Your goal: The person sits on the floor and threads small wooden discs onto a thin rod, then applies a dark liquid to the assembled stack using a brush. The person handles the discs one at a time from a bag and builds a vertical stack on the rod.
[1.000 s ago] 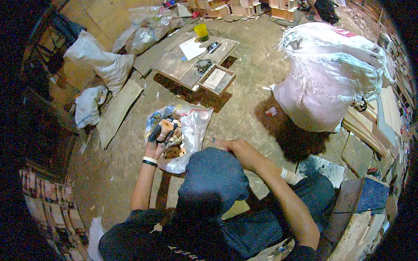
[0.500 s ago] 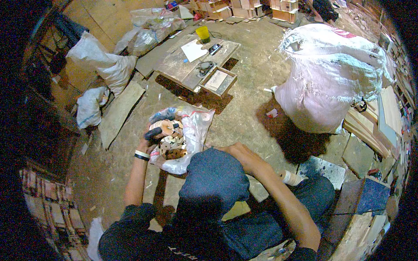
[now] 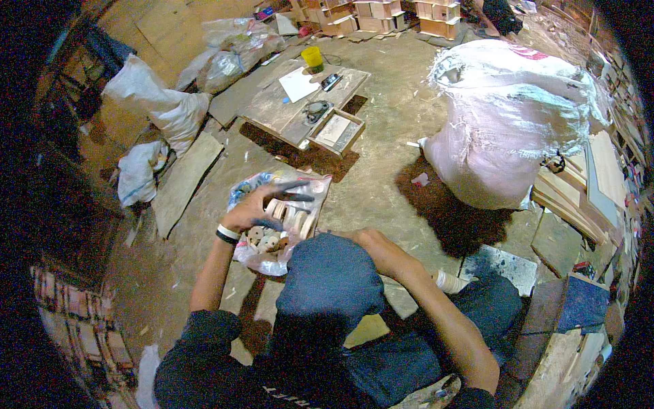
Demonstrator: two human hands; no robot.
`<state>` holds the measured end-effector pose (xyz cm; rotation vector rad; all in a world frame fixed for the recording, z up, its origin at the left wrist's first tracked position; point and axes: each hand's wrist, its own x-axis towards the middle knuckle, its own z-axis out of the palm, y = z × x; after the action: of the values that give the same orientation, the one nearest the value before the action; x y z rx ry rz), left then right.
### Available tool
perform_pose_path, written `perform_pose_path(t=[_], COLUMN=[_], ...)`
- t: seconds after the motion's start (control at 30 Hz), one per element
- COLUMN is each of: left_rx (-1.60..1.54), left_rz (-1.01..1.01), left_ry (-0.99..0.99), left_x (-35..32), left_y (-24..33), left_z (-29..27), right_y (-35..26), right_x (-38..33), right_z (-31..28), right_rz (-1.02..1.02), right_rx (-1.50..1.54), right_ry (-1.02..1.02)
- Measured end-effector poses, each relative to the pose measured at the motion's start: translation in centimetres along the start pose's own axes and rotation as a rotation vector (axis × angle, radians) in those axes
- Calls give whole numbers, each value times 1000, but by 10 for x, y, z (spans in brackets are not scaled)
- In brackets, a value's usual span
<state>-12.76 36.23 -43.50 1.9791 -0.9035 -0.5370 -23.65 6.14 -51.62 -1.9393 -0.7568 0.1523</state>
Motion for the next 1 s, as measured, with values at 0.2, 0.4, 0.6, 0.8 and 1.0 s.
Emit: perform_pose_path(t=[0.2, 0.4, 0.6, 0.8, 1.0], left_rx=[-941, -426, 5, -89, 104], left_rz=[-16, 48, 573, 840, 1416], left_ry=[421, 315, 260, 194, 344], left_x=[38, 90, 160, 201, 233], left_y=[12, 86, 206, 298, 367], left_z=[-12, 25, 59, 81, 108], right_y=[0, -13, -39, -124, -175], right_x=[1, -15, -130, -234, -203], right_z=[-28, -73, -140, -157, -163], right_rz=[126, -18, 353, 587, 425], right_rx=[-39, -108, -517, -314, -688], right_ry=[142, 480, 699, 1250, 894])
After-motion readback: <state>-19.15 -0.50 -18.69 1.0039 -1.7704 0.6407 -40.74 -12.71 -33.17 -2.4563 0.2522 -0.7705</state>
